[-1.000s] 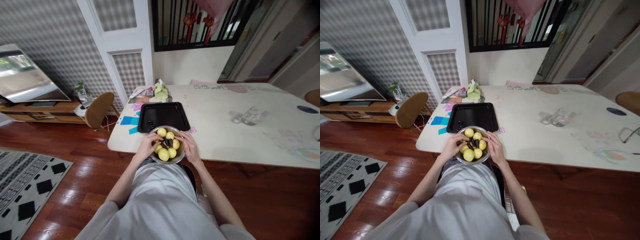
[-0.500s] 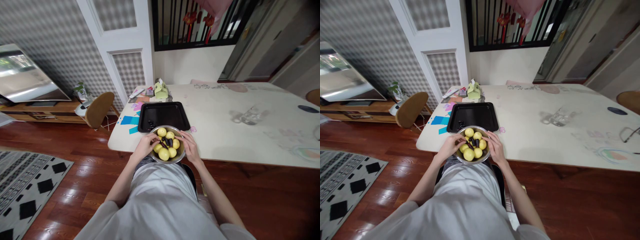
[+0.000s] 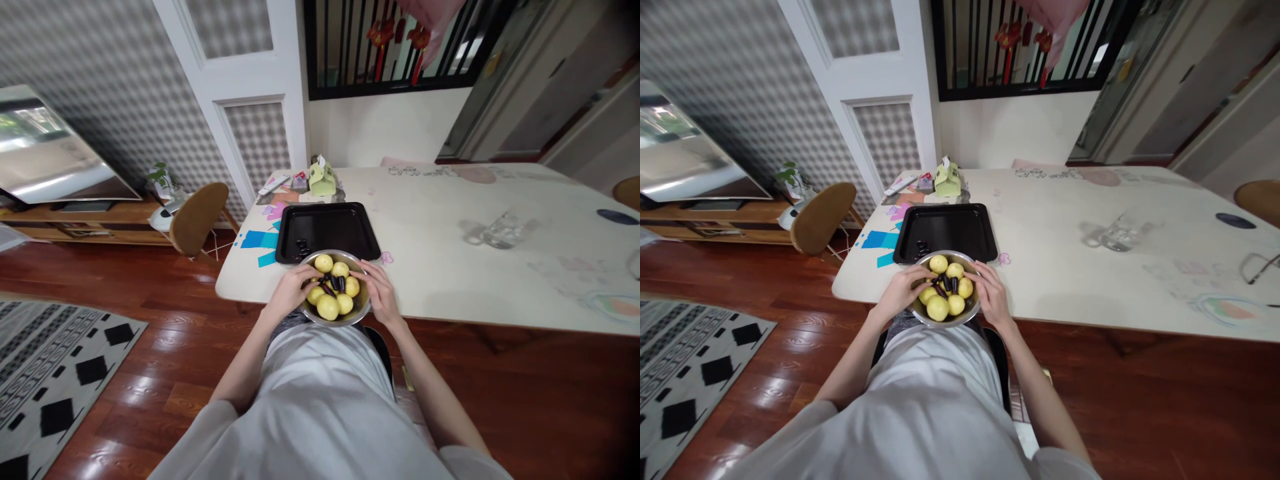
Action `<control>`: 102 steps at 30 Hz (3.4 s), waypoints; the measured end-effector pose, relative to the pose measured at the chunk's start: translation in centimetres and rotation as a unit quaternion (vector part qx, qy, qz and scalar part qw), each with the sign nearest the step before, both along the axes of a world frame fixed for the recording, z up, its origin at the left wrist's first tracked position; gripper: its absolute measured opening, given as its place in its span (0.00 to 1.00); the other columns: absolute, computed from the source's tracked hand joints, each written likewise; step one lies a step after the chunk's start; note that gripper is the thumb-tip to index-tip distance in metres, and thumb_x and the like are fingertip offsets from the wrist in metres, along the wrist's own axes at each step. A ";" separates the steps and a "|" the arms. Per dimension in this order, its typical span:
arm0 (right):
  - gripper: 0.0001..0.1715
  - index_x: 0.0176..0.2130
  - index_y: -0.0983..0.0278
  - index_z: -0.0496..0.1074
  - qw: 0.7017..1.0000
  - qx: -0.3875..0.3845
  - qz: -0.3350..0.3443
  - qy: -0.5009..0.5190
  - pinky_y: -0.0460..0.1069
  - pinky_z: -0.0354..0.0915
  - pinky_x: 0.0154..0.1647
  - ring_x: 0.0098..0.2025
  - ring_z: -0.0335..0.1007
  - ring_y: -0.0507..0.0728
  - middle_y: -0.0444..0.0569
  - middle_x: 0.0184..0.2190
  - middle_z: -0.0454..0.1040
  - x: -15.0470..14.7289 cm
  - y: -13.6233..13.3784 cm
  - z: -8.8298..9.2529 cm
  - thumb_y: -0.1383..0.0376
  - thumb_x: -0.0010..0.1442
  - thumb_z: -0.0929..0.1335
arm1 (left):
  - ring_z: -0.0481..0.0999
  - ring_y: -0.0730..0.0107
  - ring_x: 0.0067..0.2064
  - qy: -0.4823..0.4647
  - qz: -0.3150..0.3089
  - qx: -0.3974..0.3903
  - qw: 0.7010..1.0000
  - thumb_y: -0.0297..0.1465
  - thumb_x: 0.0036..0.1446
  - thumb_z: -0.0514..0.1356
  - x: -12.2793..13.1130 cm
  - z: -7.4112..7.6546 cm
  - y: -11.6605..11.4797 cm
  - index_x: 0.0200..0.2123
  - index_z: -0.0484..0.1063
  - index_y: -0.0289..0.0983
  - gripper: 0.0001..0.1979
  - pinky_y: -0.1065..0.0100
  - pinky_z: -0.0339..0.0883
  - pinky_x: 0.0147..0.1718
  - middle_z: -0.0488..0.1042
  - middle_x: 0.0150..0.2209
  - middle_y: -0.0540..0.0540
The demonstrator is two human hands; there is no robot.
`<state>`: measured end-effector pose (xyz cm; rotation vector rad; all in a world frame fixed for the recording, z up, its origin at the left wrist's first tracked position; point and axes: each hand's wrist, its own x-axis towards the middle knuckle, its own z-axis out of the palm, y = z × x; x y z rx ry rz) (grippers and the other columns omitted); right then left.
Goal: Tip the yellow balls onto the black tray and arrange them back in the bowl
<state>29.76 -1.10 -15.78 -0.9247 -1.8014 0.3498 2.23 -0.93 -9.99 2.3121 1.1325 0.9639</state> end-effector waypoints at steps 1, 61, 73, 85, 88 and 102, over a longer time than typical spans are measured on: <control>0.27 0.56 0.54 0.80 1.000 0.001 0.000 -0.001 0.68 0.65 0.70 0.68 0.68 0.65 0.51 0.62 0.77 0.0 0.0 0.0 0.53 0.77 0.56 | 0.82 0.57 0.51 0.003 -0.004 0.014 1.000 0.27 0.68 0.61 -0.1 0.0 0.1 0.48 0.82 0.40 0.10 0.56 0.75 0.56 0.83 0.49 0.41; 0.26 0.56 0.54 0.81 1.000 -0.004 0.005 0.014 0.69 0.65 0.70 0.68 0.67 0.65 0.51 0.63 0.77 -0.1 0.0 -0.2 0.55 0.77 0.57 | 0.77 0.59 0.49 0.083 0.071 0.061 0.992 0.23 0.65 0.60 -2.9 -2.3 10.4 0.42 0.75 0.38 0.05 0.57 0.73 0.53 0.78 0.44 0.43; 0.27 0.56 0.55 0.81 1.000 -0.011 0.000 0.009 0.68 0.64 0.71 0.69 0.67 0.65 0.50 0.63 0.76 0.0 -0.1 -0.1 0.54 0.77 0.57 | 0.79 0.63 0.47 -0.028 0.086 0.179 0.980 0.31 0.72 0.59 -1.5 0.6 3.3 0.43 0.75 0.39 0.04 0.62 0.76 0.47 0.80 0.43 0.44; 0.27 0.56 0.54 0.81 1.000 -0.014 0.001 0.006 0.69 0.63 0.71 0.69 0.66 0.65 0.50 0.63 0.76 0.0 0.0 -0.3 0.54 0.77 0.57 | 0.80 0.62 0.50 0.078 -0.100 0.197 0.972 0.30 0.76 0.53 0.6 0.1 -0.4 0.47 0.78 0.39 0.12 0.60 0.76 0.50 0.82 0.45 0.42; 0.28 0.56 0.54 0.81 1.000 -0.016 -0.001 0.005 0.69 0.63 0.71 0.69 0.67 0.65 0.50 0.63 0.77 0.0 0.0 -0.2 0.53 0.77 0.56 | 0.81 0.62 0.50 0.059 -0.109 0.170 0.978 0.32 0.76 0.53 0.6 -0.2 -0.2 0.51 0.79 0.41 0.13 0.58 0.77 0.53 0.82 0.45 0.43; 0.28 0.55 0.54 0.81 1.000 -0.018 -0.001 0.008 0.68 0.63 0.71 0.68 0.67 0.65 0.50 0.62 0.77 -0.1 0.0 -0.1 0.52 0.77 0.56 | 0.82 0.59 0.55 0.047 -0.099 0.136 0.985 0.31 0.73 0.58 -1.0 -0.9 -0.2 0.63 0.74 0.44 0.18 0.55 0.78 0.57 0.81 0.51 0.41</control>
